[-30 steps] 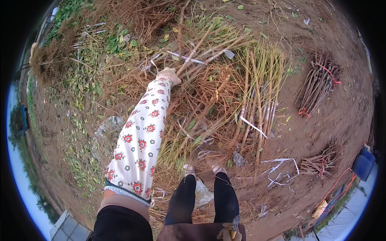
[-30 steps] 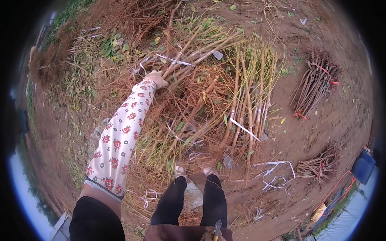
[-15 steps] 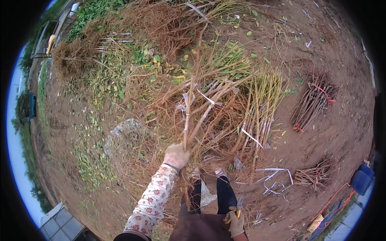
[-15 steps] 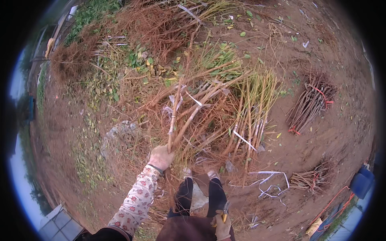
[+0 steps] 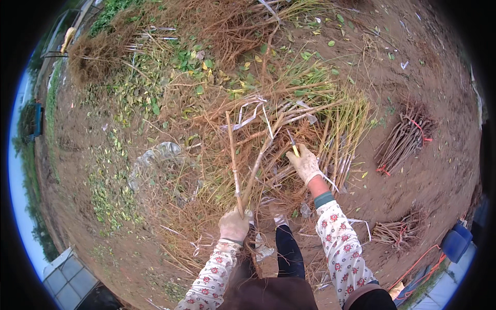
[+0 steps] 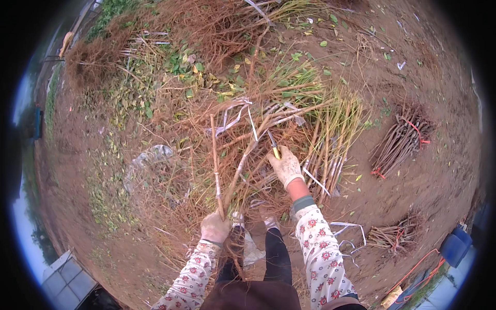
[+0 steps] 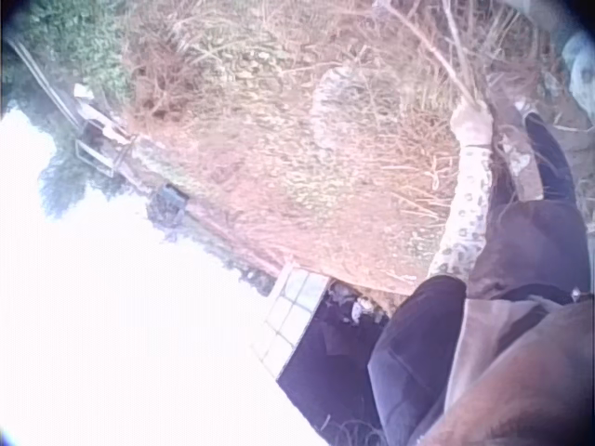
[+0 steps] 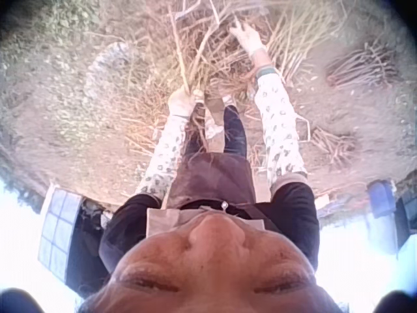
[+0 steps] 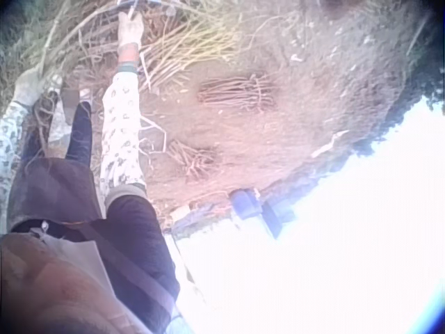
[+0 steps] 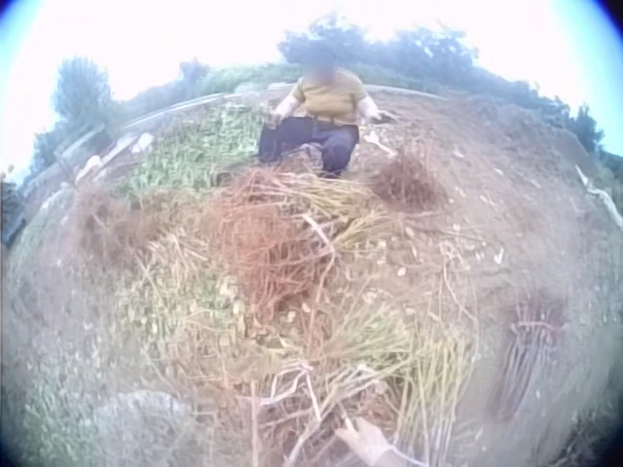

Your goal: The person uses pruning shears to trim small branches and twigs from long sticks. They repeatedly pick up sticks, cut off side branches, and drop the trimmed sticks onto a growing pile on the ground.

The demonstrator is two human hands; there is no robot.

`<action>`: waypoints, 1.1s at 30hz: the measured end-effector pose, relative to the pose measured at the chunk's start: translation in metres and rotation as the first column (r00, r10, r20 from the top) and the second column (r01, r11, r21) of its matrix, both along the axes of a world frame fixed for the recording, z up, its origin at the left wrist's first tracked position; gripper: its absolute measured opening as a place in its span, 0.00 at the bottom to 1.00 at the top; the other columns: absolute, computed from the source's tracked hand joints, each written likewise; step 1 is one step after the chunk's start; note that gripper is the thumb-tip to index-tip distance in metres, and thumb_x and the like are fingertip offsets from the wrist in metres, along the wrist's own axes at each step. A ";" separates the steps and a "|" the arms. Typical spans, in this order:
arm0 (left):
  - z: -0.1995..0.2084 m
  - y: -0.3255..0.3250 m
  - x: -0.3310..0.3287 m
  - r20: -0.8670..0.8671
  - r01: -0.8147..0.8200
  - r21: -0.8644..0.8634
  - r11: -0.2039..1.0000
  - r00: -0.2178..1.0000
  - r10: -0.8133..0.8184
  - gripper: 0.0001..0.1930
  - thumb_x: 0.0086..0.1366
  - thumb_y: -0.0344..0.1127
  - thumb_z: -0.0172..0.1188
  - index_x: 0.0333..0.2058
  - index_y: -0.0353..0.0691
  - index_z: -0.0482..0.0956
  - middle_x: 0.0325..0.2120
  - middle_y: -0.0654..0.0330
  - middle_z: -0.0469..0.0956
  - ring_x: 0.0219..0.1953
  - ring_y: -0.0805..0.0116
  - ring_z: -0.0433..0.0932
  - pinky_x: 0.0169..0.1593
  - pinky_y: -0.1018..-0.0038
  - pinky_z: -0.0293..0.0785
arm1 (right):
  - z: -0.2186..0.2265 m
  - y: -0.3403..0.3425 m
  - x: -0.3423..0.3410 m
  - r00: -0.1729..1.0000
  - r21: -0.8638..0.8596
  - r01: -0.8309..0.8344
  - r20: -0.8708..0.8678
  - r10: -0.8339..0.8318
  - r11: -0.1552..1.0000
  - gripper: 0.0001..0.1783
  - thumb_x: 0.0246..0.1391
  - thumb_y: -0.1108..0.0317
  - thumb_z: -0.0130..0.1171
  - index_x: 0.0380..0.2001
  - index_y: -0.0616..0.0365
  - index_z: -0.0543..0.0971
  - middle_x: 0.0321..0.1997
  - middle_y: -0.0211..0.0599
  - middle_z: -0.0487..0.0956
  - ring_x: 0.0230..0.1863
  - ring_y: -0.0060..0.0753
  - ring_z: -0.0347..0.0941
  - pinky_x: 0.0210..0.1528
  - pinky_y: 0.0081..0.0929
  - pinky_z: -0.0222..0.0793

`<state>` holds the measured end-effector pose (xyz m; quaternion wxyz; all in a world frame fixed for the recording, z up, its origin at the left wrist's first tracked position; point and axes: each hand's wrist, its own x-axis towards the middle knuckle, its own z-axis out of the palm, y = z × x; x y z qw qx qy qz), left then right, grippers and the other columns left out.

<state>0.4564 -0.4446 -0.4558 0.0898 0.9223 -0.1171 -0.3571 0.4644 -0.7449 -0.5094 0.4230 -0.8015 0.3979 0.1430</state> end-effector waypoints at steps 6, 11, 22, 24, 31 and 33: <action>-0.018 0.025 0.011 0.110 0.042 0.087 0.995 0.993 -0.052 0.12 0.61 0.40 0.63 0.37 0.37 0.83 0.25 0.47 0.82 0.31 0.46 0.83 0.40 0.53 0.80 | -0.021 -0.022 0.053 0.739 0.908 0.416 -0.310 -0.599 0.043 0.25 0.62 0.44 0.59 0.45 0.57 0.75 0.32 0.35 0.74 0.24 0.26 0.69 0.25 0.27 0.66; -0.015 0.053 0.063 -0.101 -0.273 -0.019 0.962 0.958 0.269 0.16 0.64 0.45 0.64 0.45 0.40 0.84 0.31 0.45 0.83 0.37 0.46 0.83 0.43 0.55 0.77 | -0.084 -0.003 0.001 0.811 0.899 0.393 -0.240 -0.534 0.192 0.11 0.68 0.59 0.55 0.41 0.55 0.75 0.26 0.29 0.72 0.19 0.18 0.64 0.18 0.24 0.57; -0.029 0.140 0.091 -0.124 -0.276 -0.126 0.953 0.957 0.261 0.18 0.64 0.40 0.64 0.50 0.40 0.84 0.31 0.49 0.83 0.36 0.53 0.83 0.42 0.61 0.77 | -0.137 -0.010 0.095 0.877 0.451 0.472 -0.152 -0.456 0.758 0.21 0.67 0.48 0.50 0.37 0.54 0.80 0.16 0.24 0.68 0.15 0.24 0.62 0.18 0.29 0.54; -0.033 0.141 0.094 -0.054 -0.214 -0.121 0.969 0.976 0.209 0.16 0.63 0.42 0.65 0.47 0.41 0.85 0.30 0.46 0.82 0.36 0.45 0.82 0.41 0.55 0.76 | -0.136 -0.030 0.123 0.912 0.502 0.400 -0.304 -0.277 0.766 0.20 0.66 0.50 0.50 0.38 0.56 0.79 0.18 0.22 0.63 0.14 0.22 0.54 0.17 0.27 0.51; -0.053 0.158 0.093 0.050 -0.009 -0.075 0.997 0.999 0.013 0.15 0.61 0.39 0.67 0.45 0.40 0.85 0.28 0.46 0.81 0.34 0.45 0.82 0.38 0.54 0.76 | -0.162 0.003 0.057 0.623 0.139 -0.727 -0.277 0.731 0.672 0.28 0.65 0.42 0.46 0.41 0.54 0.86 0.40 0.47 0.85 0.42 0.49 0.82 0.47 0.44 0.76; -0.022 0.173 0.092 -0.040 -0.160 -0.148 0.976 0.987 0.156 0.14 0.60 0.36 0.67 0.44 0.40 0.85 0.29 0.46 0.82 0.35 0.45 0.81 0.39 0.54 0.75 | -0.111 0.081 -0.017 0.300 0.610 -0.746 -0.052 0.953 0.268 0.27 0.61 0.41 0.51 0.37 0.49 0.88 0.41 0.42 0.85 0.45 0.47 0.81 0.51 0.45 0.73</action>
